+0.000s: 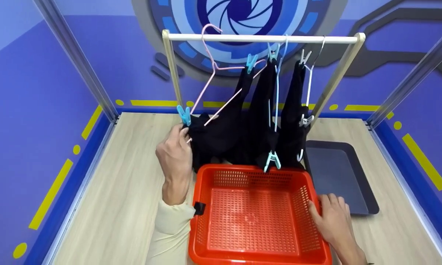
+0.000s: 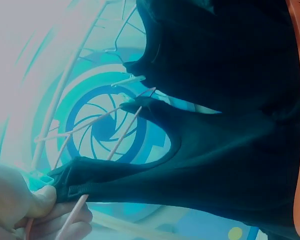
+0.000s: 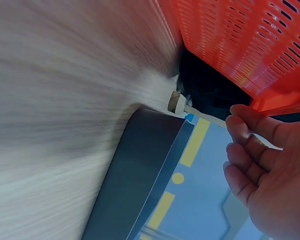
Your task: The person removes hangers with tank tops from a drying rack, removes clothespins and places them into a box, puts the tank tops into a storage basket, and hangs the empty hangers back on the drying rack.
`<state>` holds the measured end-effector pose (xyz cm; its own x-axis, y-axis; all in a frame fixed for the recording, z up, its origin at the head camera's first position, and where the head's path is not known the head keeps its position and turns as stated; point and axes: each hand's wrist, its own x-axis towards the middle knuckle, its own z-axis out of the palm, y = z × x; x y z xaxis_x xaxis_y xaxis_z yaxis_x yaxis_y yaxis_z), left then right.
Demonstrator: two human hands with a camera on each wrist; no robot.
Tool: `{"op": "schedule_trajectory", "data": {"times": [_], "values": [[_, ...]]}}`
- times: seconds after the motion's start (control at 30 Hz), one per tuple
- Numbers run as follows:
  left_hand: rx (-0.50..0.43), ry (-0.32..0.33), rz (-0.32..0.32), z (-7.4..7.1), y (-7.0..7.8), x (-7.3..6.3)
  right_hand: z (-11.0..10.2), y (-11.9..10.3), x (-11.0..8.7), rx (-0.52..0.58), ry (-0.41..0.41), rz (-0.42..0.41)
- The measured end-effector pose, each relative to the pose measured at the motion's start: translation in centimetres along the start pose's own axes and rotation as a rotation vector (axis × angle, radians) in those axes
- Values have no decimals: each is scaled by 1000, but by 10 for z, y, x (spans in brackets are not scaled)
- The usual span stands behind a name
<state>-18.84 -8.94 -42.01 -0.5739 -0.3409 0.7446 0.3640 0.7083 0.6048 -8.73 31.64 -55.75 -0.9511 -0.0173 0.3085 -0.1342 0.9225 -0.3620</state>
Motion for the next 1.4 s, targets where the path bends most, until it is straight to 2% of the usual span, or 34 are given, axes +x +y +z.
{"op": "schedule_trajectory", "data": {"times": [0.1,0.3,0.53,0.8,1.1,1.4], "values": [[-2,14,17,-7,-1,1,1,1,1,6,23,-13],[-6,46,38,-21,-5,1,0,-1,1,11,-24,17],[-19,61,71,-31,-12,-4,1,0,-3,29,34,-19],[-26,85,96,-42,-20,-10,2,0,-2,37,24,-6],[-18,75,115,-55,-32,-21,0,1,-4,33,-4,8],[2,65,110,-69,-44,-22,4,2,-2,45,18,-4]]}}
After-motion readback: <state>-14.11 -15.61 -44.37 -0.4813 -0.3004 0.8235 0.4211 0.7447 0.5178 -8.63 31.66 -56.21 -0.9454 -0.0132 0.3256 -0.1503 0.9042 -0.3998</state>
